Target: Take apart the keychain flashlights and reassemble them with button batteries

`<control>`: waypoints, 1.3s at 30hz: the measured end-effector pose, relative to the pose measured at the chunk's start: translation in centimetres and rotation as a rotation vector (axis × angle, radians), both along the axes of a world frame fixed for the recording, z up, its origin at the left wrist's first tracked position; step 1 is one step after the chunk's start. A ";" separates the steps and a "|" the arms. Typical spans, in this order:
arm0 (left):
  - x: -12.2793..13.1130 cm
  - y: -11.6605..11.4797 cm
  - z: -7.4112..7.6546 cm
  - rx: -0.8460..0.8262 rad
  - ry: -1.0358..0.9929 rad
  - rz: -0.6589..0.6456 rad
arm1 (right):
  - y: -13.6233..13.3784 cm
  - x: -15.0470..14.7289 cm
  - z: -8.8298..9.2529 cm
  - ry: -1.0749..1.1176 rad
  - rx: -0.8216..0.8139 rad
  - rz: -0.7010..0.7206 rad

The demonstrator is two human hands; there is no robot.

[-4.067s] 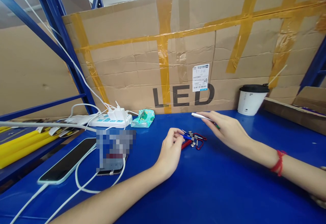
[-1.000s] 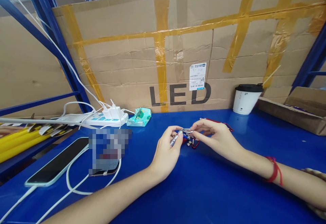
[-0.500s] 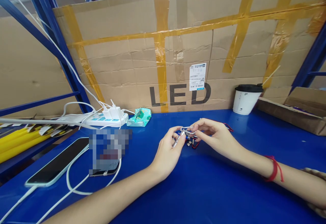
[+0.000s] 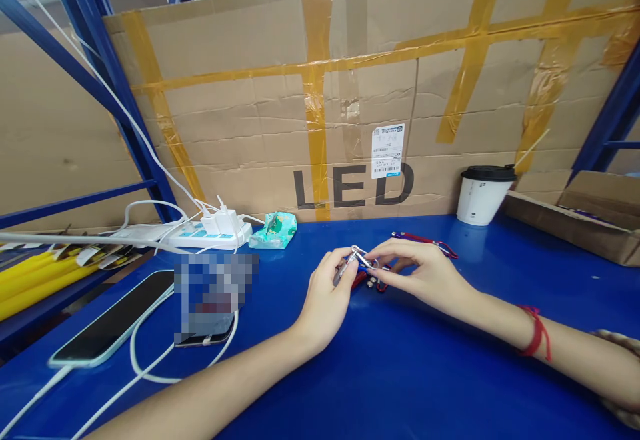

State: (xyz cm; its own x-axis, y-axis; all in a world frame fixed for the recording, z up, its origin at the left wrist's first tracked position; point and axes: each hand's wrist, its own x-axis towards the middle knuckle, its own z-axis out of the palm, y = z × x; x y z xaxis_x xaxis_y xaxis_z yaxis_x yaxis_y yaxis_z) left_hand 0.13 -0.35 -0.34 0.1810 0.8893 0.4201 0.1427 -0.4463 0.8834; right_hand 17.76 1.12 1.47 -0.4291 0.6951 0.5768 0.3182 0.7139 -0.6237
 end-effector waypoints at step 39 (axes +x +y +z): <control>0.2 -0.5 0.8 -0.189 -0.078 0.090 | -0.2 -0.3 0.3 0.157 -0.110 -0.040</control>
State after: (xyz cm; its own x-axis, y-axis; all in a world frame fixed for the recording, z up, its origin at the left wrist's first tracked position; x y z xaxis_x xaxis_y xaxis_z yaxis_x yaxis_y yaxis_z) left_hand 0.37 -0.85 0.46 0.0709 0.9645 0.2544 0.1022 -0.2607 0.9600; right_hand 17.47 0.97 1.74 -0.3107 0.7724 0.5539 0.2381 0.6274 -0.7414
